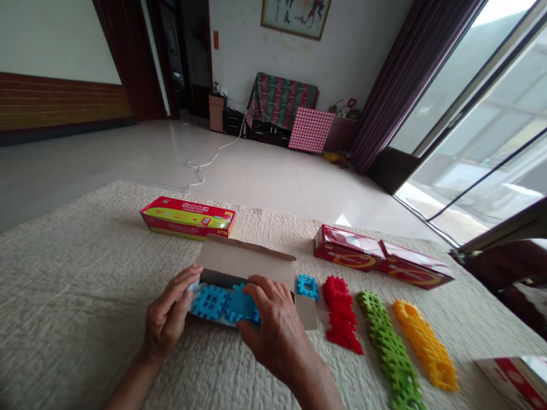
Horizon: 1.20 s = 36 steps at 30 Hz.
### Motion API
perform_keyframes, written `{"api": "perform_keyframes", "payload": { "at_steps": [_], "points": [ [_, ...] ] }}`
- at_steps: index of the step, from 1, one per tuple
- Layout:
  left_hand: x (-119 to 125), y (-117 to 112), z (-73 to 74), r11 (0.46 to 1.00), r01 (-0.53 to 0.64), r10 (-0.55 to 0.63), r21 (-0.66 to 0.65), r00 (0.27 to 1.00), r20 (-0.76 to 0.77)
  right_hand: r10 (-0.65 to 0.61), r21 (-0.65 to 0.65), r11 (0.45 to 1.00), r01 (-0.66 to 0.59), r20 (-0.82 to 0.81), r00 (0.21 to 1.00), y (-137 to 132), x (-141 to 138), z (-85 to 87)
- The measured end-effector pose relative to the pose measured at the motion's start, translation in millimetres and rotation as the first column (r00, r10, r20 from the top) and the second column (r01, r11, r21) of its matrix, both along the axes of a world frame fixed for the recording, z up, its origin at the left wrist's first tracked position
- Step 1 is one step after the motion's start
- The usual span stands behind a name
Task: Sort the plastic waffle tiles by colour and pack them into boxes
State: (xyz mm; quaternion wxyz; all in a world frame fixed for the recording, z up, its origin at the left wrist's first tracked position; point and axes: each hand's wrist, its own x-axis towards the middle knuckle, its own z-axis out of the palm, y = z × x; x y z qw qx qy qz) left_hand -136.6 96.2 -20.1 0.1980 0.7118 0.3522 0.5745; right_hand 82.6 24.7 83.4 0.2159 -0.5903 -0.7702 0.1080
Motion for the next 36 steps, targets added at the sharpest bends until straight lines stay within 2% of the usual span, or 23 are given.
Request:
{"api": "perform_keyframes", "payload": {
  "at_steps": [4,7,9,11,14,18,26,31,34,36],
  "points": [
    [0,0,0.2,1.0,0.0,0.0,0.009,1.0,0.003,-0.059,0.114,0.992,0.056,0.023,0.998,-8,15,7.3],
    [0,-1,0.7,1.0,-0.002,0.002,0.018,1.0,-0.003,-0.182,0.238,0.955,0.174,0.011,0.983,-8,50,14.0],
    [0,-1,0.8,1.0,-0.003,0.003,0.022,1.0,-0.014,-0.273,0.255,0.932,0.257,0.03,0.961,-3,82,11.9],
    [1,0,0.6,1.0,-0.002,0.002,0.03,1.0,-0.019,-0.339,0.182,0.931,0.318,0.104,0.935,6,113,3.0],
    [1,0,0.3,0.999,0.004,-0.004,0.038,1.0,-0.013,-0.309,0.024,0.95,0.312,0.226,0.924,18,141,-17.1],
    [0,1,-0.8,0.999,0.012,-0.011,0.032,1.0,-0.017,-0.23,-0.081,0.962,0.261,0.278,0.933,24,142,-36.3],
    [-1,0,-2.4,0.999,0.009,-0.007,0.032,0.999,-0.044,-0.193,-0.142,0.959,0.247,0.315,0.929,32,134,-43.2],
    [0,1,-1.3,0.999,0.008,-0.006,0.046,0.999,-0.039,-0.235,-0.092,0.957,0.274,0.302,0.924,26,140,-44.1],
    [1,1,-0.9,0.999,0.004,-0.002,0.051,0.999,-0.036,-0.324,-0.016,0.939,0.343,0.29,0.901,13,144,-35.0],
    [0,1,-0.8,0.999,0.001,0.0,0.048,0.999,-0.035,-0.354,0.079,0.935,0.346,0.237,0.905,1,139,-24.2]
  ]
}}
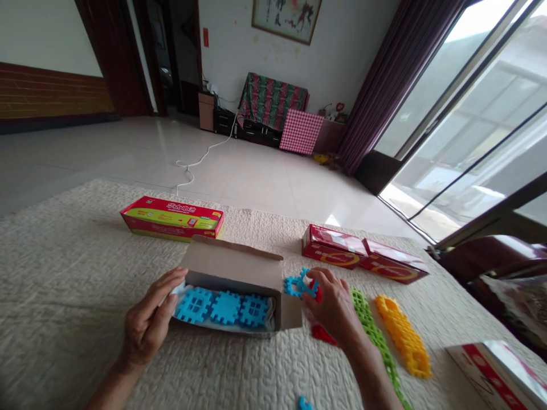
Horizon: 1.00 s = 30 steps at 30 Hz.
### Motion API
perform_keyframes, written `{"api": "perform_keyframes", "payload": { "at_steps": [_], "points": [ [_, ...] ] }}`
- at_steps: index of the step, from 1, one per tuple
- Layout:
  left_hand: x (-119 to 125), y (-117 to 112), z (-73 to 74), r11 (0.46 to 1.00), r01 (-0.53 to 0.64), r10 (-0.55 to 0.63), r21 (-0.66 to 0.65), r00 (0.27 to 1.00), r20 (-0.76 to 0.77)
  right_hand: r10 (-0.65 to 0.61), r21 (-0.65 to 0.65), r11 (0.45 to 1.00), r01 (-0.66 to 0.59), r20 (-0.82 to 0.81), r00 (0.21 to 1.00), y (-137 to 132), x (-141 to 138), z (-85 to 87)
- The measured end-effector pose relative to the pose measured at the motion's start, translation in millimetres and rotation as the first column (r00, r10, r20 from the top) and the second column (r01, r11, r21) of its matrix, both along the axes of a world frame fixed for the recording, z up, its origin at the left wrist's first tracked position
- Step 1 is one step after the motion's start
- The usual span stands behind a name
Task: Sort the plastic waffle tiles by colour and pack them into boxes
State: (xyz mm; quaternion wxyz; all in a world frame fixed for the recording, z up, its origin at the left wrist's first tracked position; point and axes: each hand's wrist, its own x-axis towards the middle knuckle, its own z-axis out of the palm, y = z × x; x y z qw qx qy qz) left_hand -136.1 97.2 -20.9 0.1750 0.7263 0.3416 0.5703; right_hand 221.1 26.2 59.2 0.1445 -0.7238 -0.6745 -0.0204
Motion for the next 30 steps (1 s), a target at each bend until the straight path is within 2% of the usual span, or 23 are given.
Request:
{"api": "perform_keyframes", "payload": {
  "at_steps": [2,4,8,12,15,18,21,23,26,30],
  "points": [
    [0,0,0.0,1.0,-0.003,0.003,-0.001,1.0,0.002,0.067,0.138,0.988,-0.062,-0.035,0.997,-11,-16,12.2],
    [0,0,0.1,1.0,-0.005,0.005,0.001,1.0,0.001,0.153,0.207,0.968,-0.141,-0.043,0.987,-19,-39,23.4],
    [0,0,-0.1,1.0,-0.012,0.012,-0.005,1.0,-0.006,0.271,0.161,0.95,-0.267,-0.001,0.963,-29,-83,41.2],
    [0,-1,-0.5,1.0,-0.009,0.009,-0.013,1.0,-0.007,0.269,0.274,0.921,-0.276,0.061,0.961,-39,-96,64.3],
    [0,-1,-0.6,1.0,-0.008,0.008,-0.011,1.0,-0.003,0.263,0.353,0.9,-0.254,0.022,0.965,-45,-102,77.5],
    [0,0,-0.4,1.0,-0.007,0.006,-0.012,1.0,-0.008,0.326,0.287,0.91,-0.299,-0.053,0.944,-43,-119,70.6],
    [0,0,-0.1,1.0,-0.008,0.008,-0.005,1.0,-0.022,0.381,0.146,0.922,-0.358,-0.182,0.906,-37,-138,48.4],
    [-1,-1,-0.3,1.0,-0.016,0.016,0.0,1.0,-0.027,0.388,0.088,0.922,-0.378,-0.245,0.889,-35,-140,34.9],
    [-1,-1,-1.4,1.0,-0.023,0.023,-0.001,0.999,-0.026,0.323,0.102,0.946,-0.307,-0.234,0.917,-33,-126,24.0],
    [-1,0,-2.5,1.0,-0.023,0.023,-0.003,0.999,-0.024,0.231,0.068,0.973,-0.222,-0.213,0.949,-30,-101,20.4]
  ]
}}
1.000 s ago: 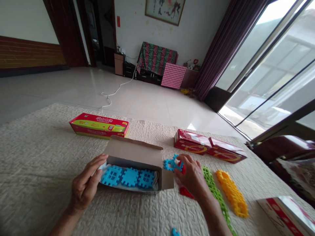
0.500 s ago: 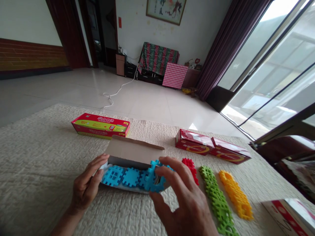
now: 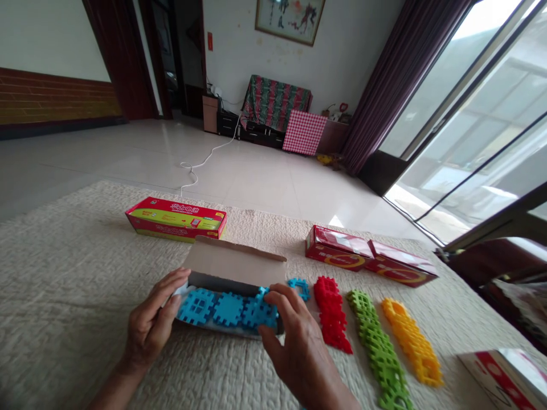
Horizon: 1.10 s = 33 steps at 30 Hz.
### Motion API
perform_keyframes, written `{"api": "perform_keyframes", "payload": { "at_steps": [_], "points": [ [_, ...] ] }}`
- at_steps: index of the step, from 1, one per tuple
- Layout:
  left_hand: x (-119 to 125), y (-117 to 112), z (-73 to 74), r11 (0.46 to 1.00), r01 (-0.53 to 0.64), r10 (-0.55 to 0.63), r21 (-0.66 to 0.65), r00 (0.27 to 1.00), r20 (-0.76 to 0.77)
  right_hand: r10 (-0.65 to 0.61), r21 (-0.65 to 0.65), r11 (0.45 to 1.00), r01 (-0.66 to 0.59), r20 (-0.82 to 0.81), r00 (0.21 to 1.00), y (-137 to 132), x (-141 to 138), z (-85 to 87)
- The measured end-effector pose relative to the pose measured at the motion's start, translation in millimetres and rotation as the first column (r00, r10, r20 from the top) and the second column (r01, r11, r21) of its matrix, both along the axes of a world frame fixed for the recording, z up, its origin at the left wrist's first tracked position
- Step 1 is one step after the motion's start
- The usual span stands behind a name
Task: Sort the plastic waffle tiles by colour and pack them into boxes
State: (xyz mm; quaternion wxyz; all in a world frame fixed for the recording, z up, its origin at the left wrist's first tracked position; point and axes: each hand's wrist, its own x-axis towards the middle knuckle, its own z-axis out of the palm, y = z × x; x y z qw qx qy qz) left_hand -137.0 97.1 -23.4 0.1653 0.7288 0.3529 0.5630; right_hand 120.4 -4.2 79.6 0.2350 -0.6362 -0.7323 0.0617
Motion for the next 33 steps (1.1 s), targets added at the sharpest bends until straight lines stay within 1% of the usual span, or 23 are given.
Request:
{"api": "perform_keyframes", "payload": {
  "at_steps": [3,7,12,15,18,20,22,24,26,28,33],
  "points": [
    [0,0,1.1,1.0,-0.005,0.005,-0.002,1.0,0.001,0.025,-0.041,0.999,-0.023,0.039,0.999,4,6,-1.0],
    [0,0,2.7,1.0,-0.007,0.007,0.004,1.0,-0.001,0.058,-0.059,0.997,-0.054,0.06,0.997,8,3,-1.7],
    [0,0,1.7,1.0,-0.01,0.01,0.002,1.0,-0.008,0.029,-0.038,0.999,-0.026,0.066,0.997,5,9,1.3],
    [0,-1,2.1,1.0,-0.004,0.004,0.008,1.0,-0.007,-0.036,0.014,0.999,0.035,0.083,0.996,5,27,7.6],
    [0,-2,2.2,1.0,0.002,-0.002,0.013,1.0,-0.005,-0.125,0.066,0.991,0.118,0.115,0.985,14,56,9.9],
    [0,-1,1.2,1.0,0.0,0.0,0.007,1.0,-0.003,-0.155,0.047,0.988,0.149,0.156,0.976,24,76,5.0],
    [0,-1,-0.3,1.0,0.0,0.0,0.0,1.0,-0.004,-0.118,-0.039,0.991,0.13,0.223,0.968,34,91,-5.1],
    [0,0,-1.7,1.0,0.001,-0.001,-0.001,1.0,-0.005,-0.056,-0.122,0.988,0.093,0.282,0.958,43,99,-17.2],
    [-1,1,-2.5,1.0,0.001,-0.001,0.001,1.0,-0.007,-0.016,-0.161,0.984,0.069,0.31,0.951,50,100,-27.4],
    [-1,1,-3.0,1.0,0.001,-0.001,-0.001,1.0,-0.009,-0.003,-0.177,0.982,0.061,0.315,0.949,54,97,-33.4],
    [-1,1,-3.5,1.0,0.005,-0.005,-0.007,1.0,-0.005,-0.019,-0.188,0.978,0.084,0.323,0.946,58,87,-34.6]
  ]
}}
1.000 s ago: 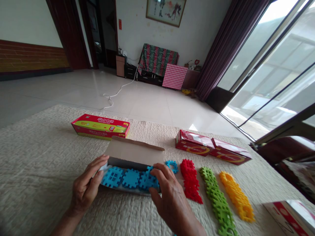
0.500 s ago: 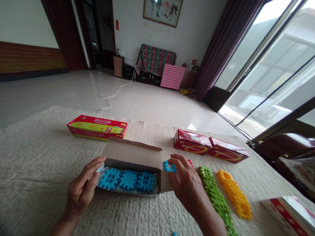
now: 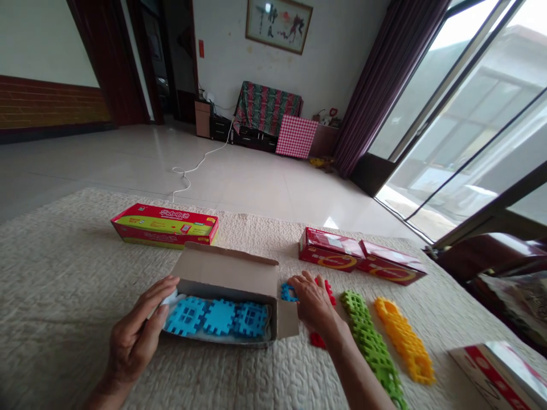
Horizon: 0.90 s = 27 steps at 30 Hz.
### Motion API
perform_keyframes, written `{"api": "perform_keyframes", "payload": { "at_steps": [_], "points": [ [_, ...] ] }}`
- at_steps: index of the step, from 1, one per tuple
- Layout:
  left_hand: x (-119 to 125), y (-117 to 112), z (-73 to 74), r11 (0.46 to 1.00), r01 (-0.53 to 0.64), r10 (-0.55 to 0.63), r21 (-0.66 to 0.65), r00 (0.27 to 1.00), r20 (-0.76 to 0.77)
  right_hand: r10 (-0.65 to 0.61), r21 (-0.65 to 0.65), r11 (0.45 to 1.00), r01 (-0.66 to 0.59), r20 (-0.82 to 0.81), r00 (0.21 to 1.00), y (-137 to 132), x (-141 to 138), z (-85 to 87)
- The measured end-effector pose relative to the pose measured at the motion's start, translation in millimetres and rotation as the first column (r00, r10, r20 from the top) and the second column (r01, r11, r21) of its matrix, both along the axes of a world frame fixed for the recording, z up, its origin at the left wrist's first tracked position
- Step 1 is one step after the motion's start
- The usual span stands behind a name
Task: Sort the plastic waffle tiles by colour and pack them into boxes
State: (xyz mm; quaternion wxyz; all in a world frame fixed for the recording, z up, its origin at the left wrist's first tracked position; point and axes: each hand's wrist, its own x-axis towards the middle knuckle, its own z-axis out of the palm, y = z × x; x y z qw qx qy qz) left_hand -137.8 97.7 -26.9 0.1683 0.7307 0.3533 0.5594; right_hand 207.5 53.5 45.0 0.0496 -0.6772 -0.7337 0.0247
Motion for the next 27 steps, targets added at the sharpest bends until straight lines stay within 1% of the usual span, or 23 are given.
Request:
{"api": "perform_keyframes", "payload": {
  "at_steps": [3,6,7,9,11,12,14,17,18,20,23,27],
  "points": [
    [1,0,0.8,1.0,-0.001,0.001,-0.001,1.0,0.007,-0.035,0.02,0.999,0.035,0.009,0.999,-3,3,1.0],
    [1,-1,2.1,1.0,0.009,-0.009,-0.005,1.0,0.024,-0.111,0.066,0.992,0.109,0.021,0.994,-12,15,5.1],
    [2,-1,2.4,1.0,0.014,-0.014,-0.008,0.999,0.032,-0.15,0.1,0.984,0.147,0.016,0.989,-16,19,8.0],
    [2,-1,2.7,0.999,0.025,-0.023,-0.029,0.998,0.059,-0.229,0.204,0.952,0.228,-0.02,0.973,-25,23,16.9],
    [2,-1,2.4,0.997,0.039,-0.032,-0.064,0.995,0.097,-0.244,0.323,0.91,0.26,-0.09,0.966,-32,13,28.7],
    [2,-1,2.3,0.996,0.045,-0.035,-0.082,0.992,0.118,-0.21,0.365,0.899,0.242,-0.124,0.97,-35,3,34.9],
    [2,-1,2.1,0.993,0.054,-0.037,-0.108,0.987,0.154,-0.083,0.417,0.897,0.149,-0.173,0.981,-37,-31,45.9],
    [2,-2,2.6,0.99,0.062,-0.039,-0.126,0.983,0.177,0.109,0.317,0.948,-0.025,-0.25,0.962,-33,-94,53.1],
    [2,-2,2.9,0.99,0.065,-0.042,-0.128,0.983,0.179,0.151,0.279,0.958,-0.072,-0.275,0.95,-30,-114,52.5],
    [1,-2,3.4,0.99,0.067,-0.043,-0.128,0.983,0.179,0.195,0.212,0.969,-0.129,-0.328,0.925,-23,-144,48.4],
    [0,-2,3.9,0.99,0.068,-0.047,-0.122,0.985,0.168,0.217,0.157,0.973,-0.166,-0.398,0.891,-12,-169,39.6],
    [0,-2,5.9,0.992,0.061,-0.044,-0.106,0.987,0.155,0.235,0.145,0.971,-0.19,-0.449,0.862,-3,-180,32.1]
  ]
}}
